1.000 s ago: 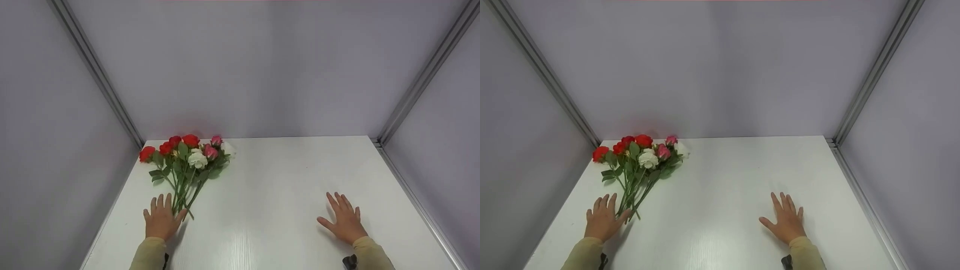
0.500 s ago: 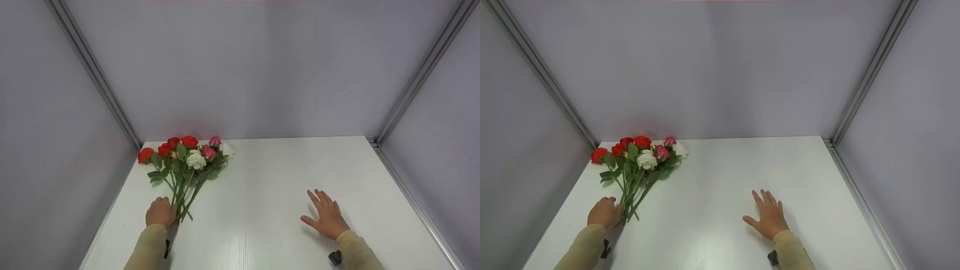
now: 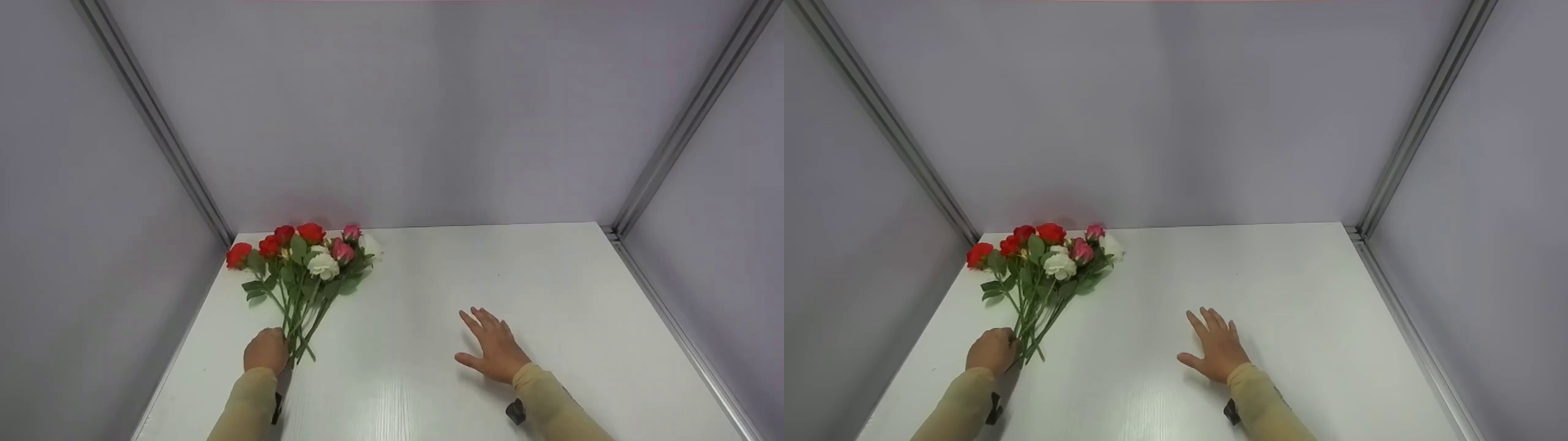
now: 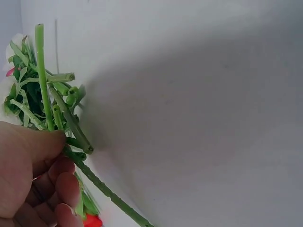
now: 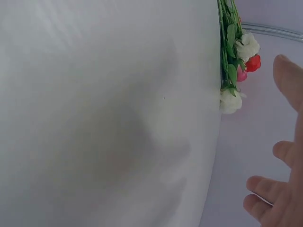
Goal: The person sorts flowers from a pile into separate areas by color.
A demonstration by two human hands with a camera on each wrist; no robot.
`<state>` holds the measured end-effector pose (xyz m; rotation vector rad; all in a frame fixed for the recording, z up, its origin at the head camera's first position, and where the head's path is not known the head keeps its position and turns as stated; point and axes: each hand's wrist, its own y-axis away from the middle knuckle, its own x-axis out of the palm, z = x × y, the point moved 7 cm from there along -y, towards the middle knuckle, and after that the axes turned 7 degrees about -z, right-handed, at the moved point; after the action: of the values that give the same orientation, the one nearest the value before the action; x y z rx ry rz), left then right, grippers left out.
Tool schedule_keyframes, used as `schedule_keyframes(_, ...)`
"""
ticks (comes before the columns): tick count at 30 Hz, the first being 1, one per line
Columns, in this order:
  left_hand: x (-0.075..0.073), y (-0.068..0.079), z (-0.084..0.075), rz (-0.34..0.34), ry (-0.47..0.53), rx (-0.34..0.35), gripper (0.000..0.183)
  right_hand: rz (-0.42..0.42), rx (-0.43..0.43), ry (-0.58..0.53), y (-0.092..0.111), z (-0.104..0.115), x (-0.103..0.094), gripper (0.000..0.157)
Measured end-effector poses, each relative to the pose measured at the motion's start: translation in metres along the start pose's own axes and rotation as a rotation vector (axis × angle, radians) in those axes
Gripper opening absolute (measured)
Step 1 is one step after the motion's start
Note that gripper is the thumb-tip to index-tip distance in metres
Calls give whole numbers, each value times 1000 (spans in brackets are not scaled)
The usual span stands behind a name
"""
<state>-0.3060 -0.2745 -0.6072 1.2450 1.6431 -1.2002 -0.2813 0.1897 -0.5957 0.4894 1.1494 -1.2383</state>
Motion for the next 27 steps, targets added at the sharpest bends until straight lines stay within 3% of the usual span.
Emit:
schedule_keyframes(7, -5, 0, -1, 0, 48, 2, 9, 58, -48, 0, -12, 21, 20, 81)
schedule_keyframes(16, -14, 0, -25, 68, 209, -81, 9, 100, -111, -45, -28, 58, 41, 78)
schedule_keyframes(27, 0, -2, -52, 145, 491, -163, 21, 134, -128, -133, -40, 99, 61, 70)
